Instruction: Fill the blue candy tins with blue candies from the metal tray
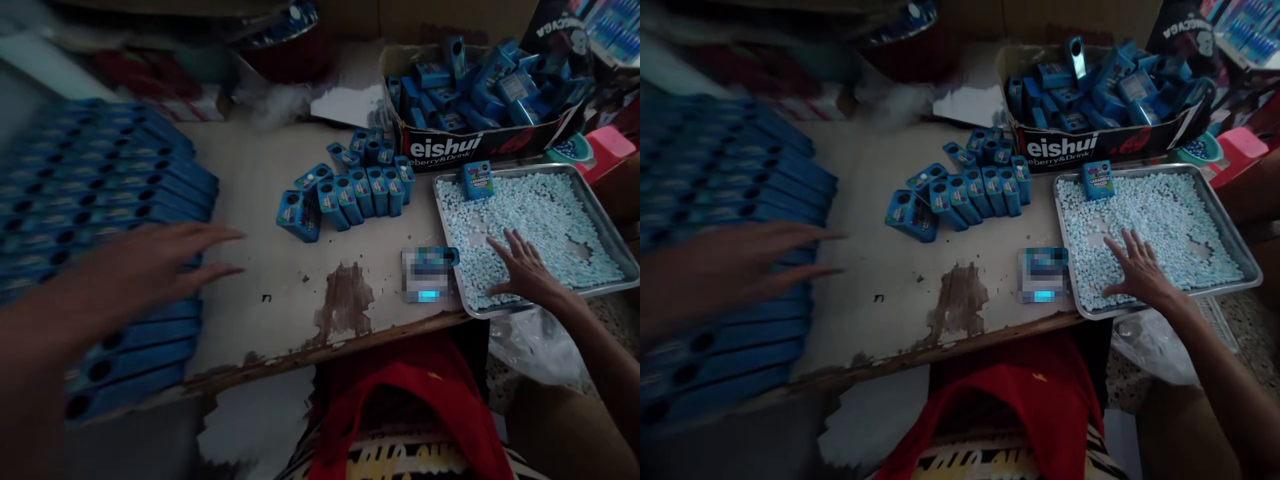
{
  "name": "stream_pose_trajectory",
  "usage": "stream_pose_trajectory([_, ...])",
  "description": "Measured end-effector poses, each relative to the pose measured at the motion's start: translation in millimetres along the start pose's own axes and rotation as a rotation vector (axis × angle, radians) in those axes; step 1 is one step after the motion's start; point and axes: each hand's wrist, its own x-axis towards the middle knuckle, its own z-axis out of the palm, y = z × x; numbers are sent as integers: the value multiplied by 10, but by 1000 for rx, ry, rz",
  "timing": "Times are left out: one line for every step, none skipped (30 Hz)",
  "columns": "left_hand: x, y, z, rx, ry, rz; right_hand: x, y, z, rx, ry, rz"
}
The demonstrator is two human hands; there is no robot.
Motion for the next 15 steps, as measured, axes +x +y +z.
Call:
stream_pose_trajectory([-43, 117, 59, -9, -67, 19, 18, 79, 115, -55, -58, -34])
stream_pose_trajectory([-80, 230, 104, -27, -128, 37, 49, 123, 209, -88, -90, -70])
stream_pose_trajectory([-109, 335, 141, -51, -177, 51, 93, 134, 277, -108, -96, -109])
stream_pose_trajectory([-129, 431, 176, -76, -199, 60, 147, 116, 316, -121, -84, -152])
stream_pose_trajectory([-142, 518, 216, -96, -214, 69, 209, 77, 328, -127, -66, -195])
stream_pose_trajectory([-148, 599, 264, -111, -214, 77, 278, 25, 318, -126, -52, -237])
stream_pose_trajectory([-150, 674, 321, -123, -200, 81, 348, -31, 291, -117, -49, -274])
stream_pose_trajectory([-149, 747, 386, -138, -170, 82, 417, -84, 253, -98, -59, -305])
stream_pose_trajectory([-147, 821, 457, -157, -133, 79, 480, -126, 208, -69, -76, -324])
stream_pose_trajectory([-144, 896, 529, -179, -95, 77, 535, -155, 160, -25, -92, -329])
stream_pose_trajectory([-140, 976, 599, -204, -67, 81, 580, -167, 108, 37, -98, -314])
stream_pose_trajectory([-135, 1058, 661, -229, -51, 92, 615, -163, 55, 122, -87, -273])
stream_pose_trajectory([-127, 1142, 712, -250, -47, 108, 641, -146, 0, 231, -63, -204])
stream_pose_trajectory([-116, 1227, 751, -266, -55, 127, 660, -118, -56, 364, -43, -112])
stream_pose_trajectory([-101, 1312, 778, -281, -68, 145, 672, -83, -110, 522, -44, -4])
